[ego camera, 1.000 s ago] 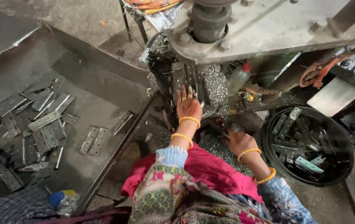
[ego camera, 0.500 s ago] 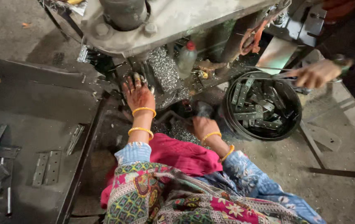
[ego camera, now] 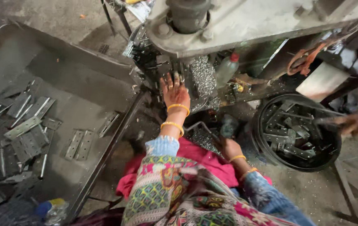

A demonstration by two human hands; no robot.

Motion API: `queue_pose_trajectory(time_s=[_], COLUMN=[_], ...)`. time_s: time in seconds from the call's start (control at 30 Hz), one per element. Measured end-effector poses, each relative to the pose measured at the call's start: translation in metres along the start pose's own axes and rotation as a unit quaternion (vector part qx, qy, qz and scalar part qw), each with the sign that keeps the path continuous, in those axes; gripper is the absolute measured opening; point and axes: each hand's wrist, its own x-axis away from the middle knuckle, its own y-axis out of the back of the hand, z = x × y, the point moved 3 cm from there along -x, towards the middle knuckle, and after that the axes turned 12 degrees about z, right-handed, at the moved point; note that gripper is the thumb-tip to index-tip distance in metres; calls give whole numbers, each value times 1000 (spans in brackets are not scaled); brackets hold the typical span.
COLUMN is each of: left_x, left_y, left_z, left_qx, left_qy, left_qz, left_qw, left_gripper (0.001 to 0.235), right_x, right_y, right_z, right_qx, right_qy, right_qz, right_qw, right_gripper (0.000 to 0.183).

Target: The person places small metal hinge leaves into a stamping or punching machine by hand, operates the machine with a lever, and then gathers the processed pieces from a tray and places them into a larger bin.

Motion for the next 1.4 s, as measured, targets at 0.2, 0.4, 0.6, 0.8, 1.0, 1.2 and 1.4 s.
queue_pose_trajectory(time_s=[0.2, 0.4, 0.6, 0.8, 1.0, 1.2, 1.4], left_x=[-3, -22, -2, 92, 66, 5, 56], left_y=[9, 14, 15, 6, 53, 14, 9], left_z=[7, 3, 4, 7, 8, -39, -3], left_qx=[52, 42, 80, 36, 232, 68, 163], left_qy=[-3, 10, 9, -81, -103, 45, 22], left_qz=[74, 84, 36, -63, -63, -6, 48], left_qw=[996, 996, 996, 994, 965, 997, 985], left_gripper=[51, 47, 51, 65, 35, 19, 49], right_x=[-15, -11, 6, 50, 43, 30, 29], right_y=[27, -14, 27, 129, 124, 109, 118], right_z=[5, -12, 25, 114, 114, 86, 100], right_qx=[19, 31, 94, 188, 191, 220, 157], right_qy=[-21, 57, -36, -12, -46, -30, -24], right_qz=[18, -2, 12, -4, 28, 34, 61], right_qw=[999, 998, 995, 982, 980, 974, 985], right_gripper=[53, 42, 48, 49, 47, 44, 56])
